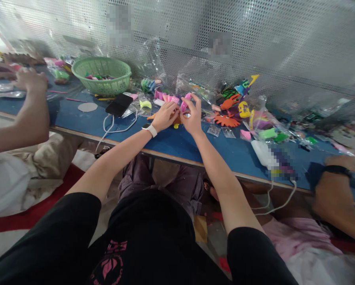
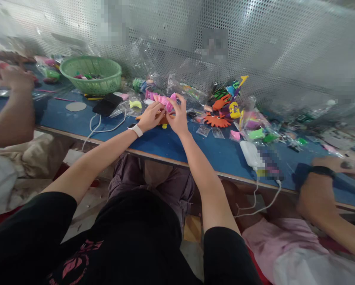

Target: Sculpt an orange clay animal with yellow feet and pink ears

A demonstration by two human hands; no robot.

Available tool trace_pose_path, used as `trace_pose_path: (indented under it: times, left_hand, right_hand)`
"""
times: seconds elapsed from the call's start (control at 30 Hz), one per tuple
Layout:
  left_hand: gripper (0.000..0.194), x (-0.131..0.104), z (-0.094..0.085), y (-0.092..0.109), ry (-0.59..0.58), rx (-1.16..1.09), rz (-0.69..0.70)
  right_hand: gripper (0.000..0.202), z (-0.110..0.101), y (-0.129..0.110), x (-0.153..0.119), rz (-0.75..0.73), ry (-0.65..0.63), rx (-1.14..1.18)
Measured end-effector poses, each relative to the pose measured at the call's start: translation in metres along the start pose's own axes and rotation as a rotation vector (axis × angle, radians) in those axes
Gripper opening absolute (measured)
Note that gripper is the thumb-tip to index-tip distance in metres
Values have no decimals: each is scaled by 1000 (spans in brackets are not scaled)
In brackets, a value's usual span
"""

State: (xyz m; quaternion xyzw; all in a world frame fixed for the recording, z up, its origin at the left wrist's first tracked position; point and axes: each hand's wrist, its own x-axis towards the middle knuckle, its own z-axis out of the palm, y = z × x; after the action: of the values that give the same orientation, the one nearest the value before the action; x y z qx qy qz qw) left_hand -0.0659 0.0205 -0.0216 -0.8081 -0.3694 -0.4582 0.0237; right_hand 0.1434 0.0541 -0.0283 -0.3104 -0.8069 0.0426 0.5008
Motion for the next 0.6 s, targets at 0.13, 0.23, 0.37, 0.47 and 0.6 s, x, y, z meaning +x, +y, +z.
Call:
trace_pose_path:
  times: [0.13, 0.23, 0.37, 0.47, 0.6]
  left_hand:
    - [17, -1, 6, -8, 41, -9, 33]
    - [12, -2, 9, -10, 42, 16, 45]
    - [12, -3, 9, -12, 29, 22, 72]
    - [16, -2, 10, -14, 23, 14, 80]
    - [18, -1, 10, -15, 45, -2, 56]
  right_hand:
    - [59, 3, 8, 1, -77, 9, -29]
    - [58, 2, 10, 2, -96, -5, -75]
    - [62, 0, 5, 2, -89, -46, -125]
    - [67, 2, 4, 1, -99, -57, -92]
    - [71, 7, 7, 0, -136, -50, -83]
